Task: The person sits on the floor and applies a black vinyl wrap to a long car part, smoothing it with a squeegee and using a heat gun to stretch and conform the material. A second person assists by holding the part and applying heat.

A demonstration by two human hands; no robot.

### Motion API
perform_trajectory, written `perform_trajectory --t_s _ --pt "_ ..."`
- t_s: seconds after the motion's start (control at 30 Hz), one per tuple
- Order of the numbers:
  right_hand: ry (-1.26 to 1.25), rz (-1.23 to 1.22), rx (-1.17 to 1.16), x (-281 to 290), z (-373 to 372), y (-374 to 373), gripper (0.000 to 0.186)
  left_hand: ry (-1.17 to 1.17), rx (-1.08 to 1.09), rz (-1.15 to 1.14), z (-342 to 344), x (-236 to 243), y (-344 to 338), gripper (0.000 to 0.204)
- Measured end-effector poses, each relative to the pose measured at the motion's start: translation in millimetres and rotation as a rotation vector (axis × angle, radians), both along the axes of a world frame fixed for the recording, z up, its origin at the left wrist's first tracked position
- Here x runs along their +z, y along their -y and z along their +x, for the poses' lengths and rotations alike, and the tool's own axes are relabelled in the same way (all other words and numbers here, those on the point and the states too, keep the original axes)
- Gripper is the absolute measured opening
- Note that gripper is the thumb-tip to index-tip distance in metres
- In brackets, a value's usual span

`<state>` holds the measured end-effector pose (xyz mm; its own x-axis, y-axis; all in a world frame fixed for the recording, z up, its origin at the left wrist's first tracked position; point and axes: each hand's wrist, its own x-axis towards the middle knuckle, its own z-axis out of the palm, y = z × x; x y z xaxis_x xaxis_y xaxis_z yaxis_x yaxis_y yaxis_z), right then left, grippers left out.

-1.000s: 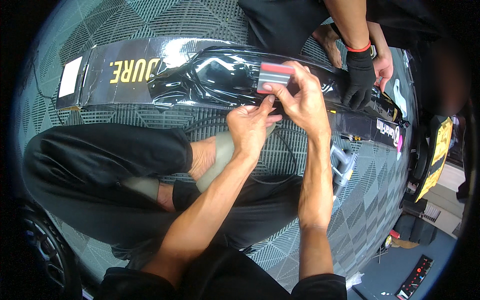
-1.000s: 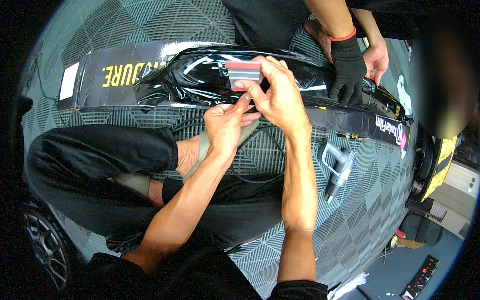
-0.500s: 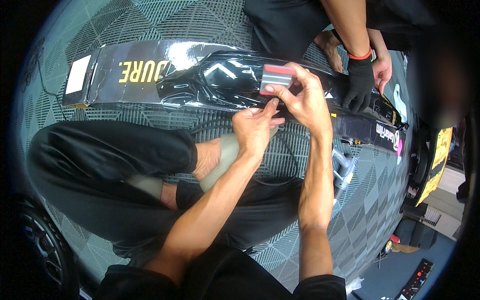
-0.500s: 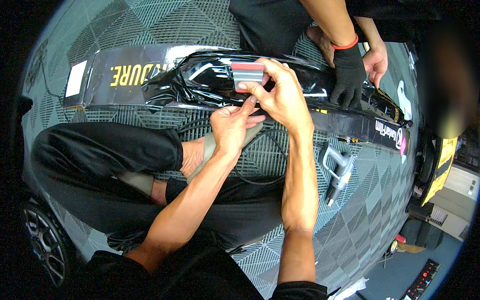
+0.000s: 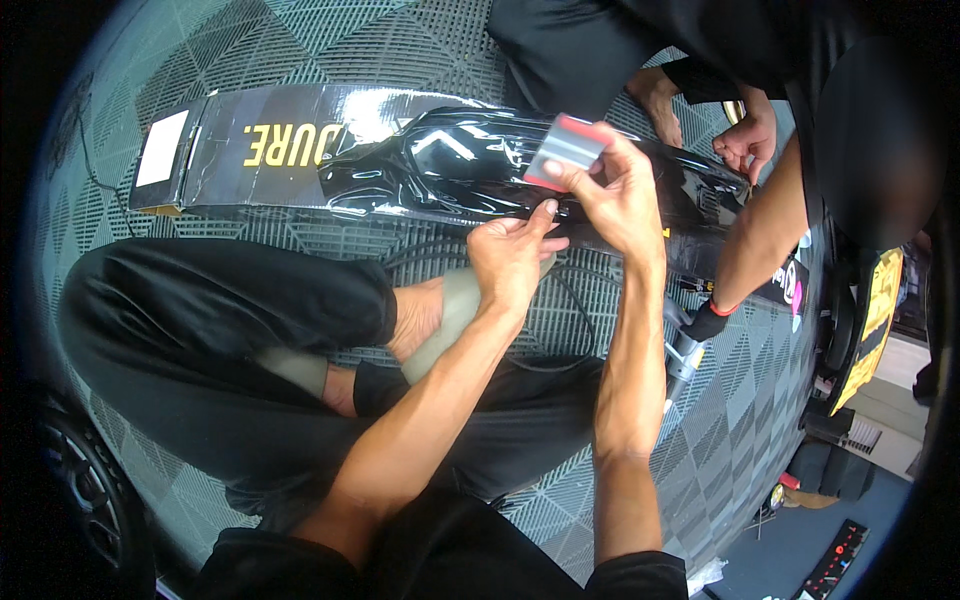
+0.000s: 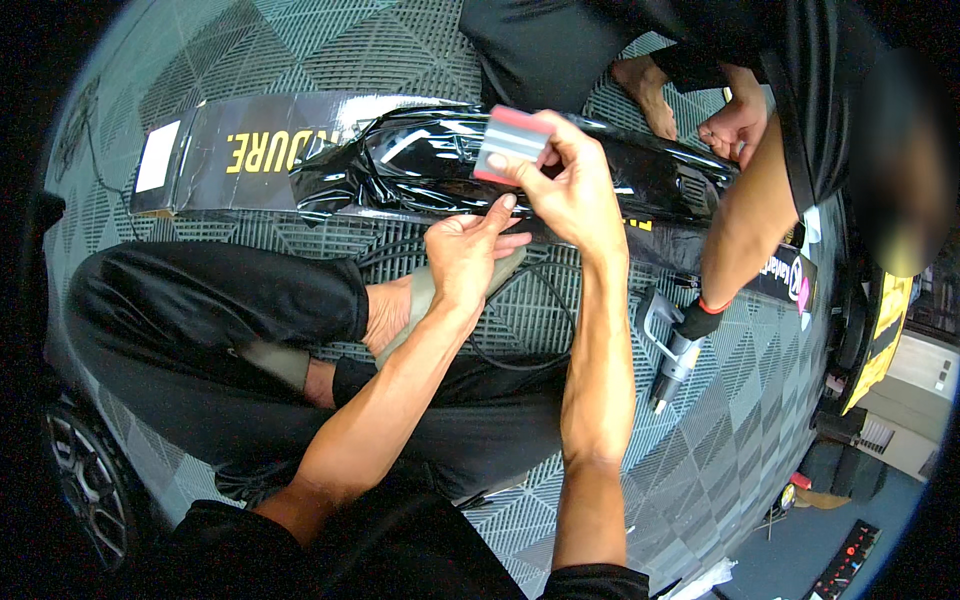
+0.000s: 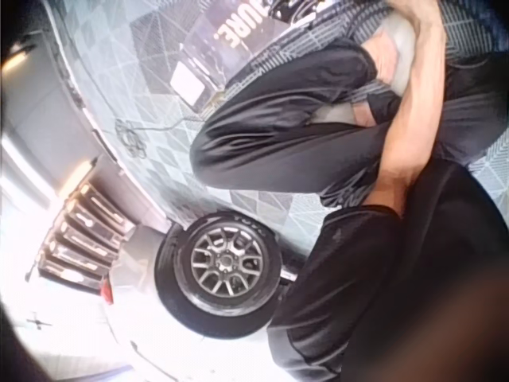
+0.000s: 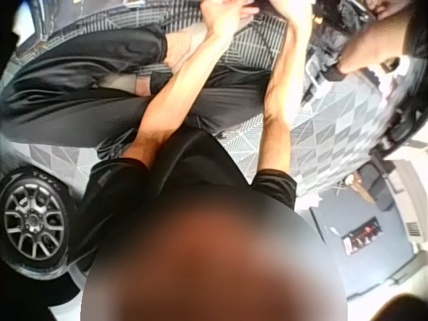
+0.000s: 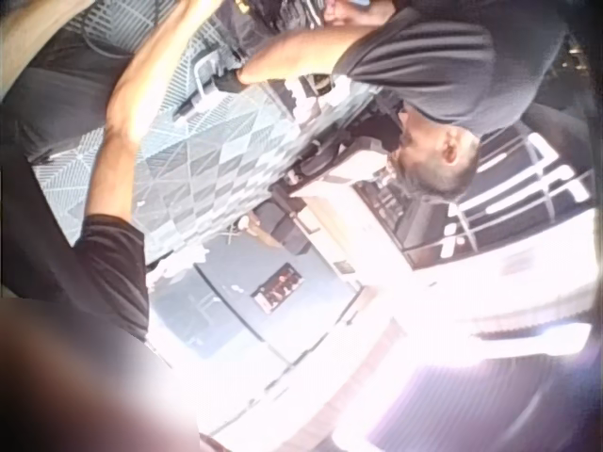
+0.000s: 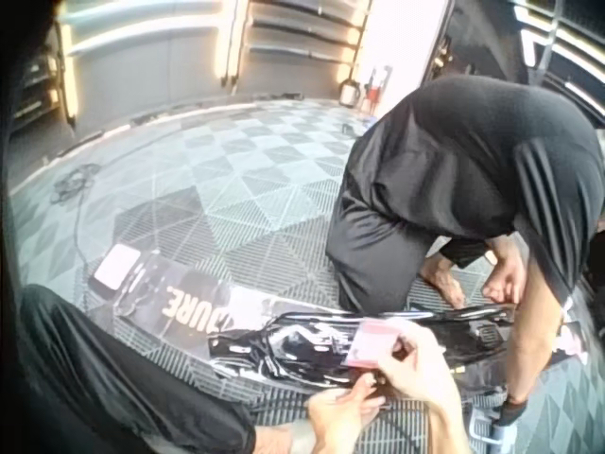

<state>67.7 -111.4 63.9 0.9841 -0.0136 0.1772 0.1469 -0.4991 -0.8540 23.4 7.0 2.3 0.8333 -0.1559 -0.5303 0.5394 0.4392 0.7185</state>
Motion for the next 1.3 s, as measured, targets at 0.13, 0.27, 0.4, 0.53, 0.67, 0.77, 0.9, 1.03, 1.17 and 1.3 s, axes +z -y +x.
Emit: perform_trajectory --t_s 0.13,0.27,0.4,0.53,0.67,0.77,0.9,1.03,1.17,1.3 --pt "-0.004 0.055 -0.031 -1 -3 -6 0.033 -0.029 0.002 0.005 2 -1 2 0.036" --pt "0.001 -0.295 0.068 6 -4 -1 0.037 0.0 0.012 -0.047 1 -2 1 0.034" --pt "-0.08 0.399 -0.016 10 0 8 0.04 -0.021 -0.076 -0.008 -1 -2 -4 0.04" --pt "-0.017 0.527 -0.117 8 6 11 0.037 -0.037 -0.176 0.01 -2 3 -9 0.038" --pt "0.058 0.615 -0.185 4 10 9 0.036 0.095 -0.631 0.12 -4 23 -27 0.034" --pt "0.062 0.624 -0.202 3 8 7 0.041 0.349 -0.943 0.165 -2 52 -61 0.03" --pt "0.109 0.62 -0.277 3 8 -3 0.041 0.731 -0.621 0.567 59 88 -126 0.024" --pt "0.178 0.613 -0.348 2 15 -16 0.039 0.816 -0.463 1.049 125 92 -172 0.021" --pt "0.209 0.585 -0.38 0 20 -21 0.037 0.767 -0.586 0.975 141 64 -172 0.036" --pt "0.223 0.55 -0.37 -1 23 -22 0.036 0.768 -0.552 0.968 145 46 -174 0.037"
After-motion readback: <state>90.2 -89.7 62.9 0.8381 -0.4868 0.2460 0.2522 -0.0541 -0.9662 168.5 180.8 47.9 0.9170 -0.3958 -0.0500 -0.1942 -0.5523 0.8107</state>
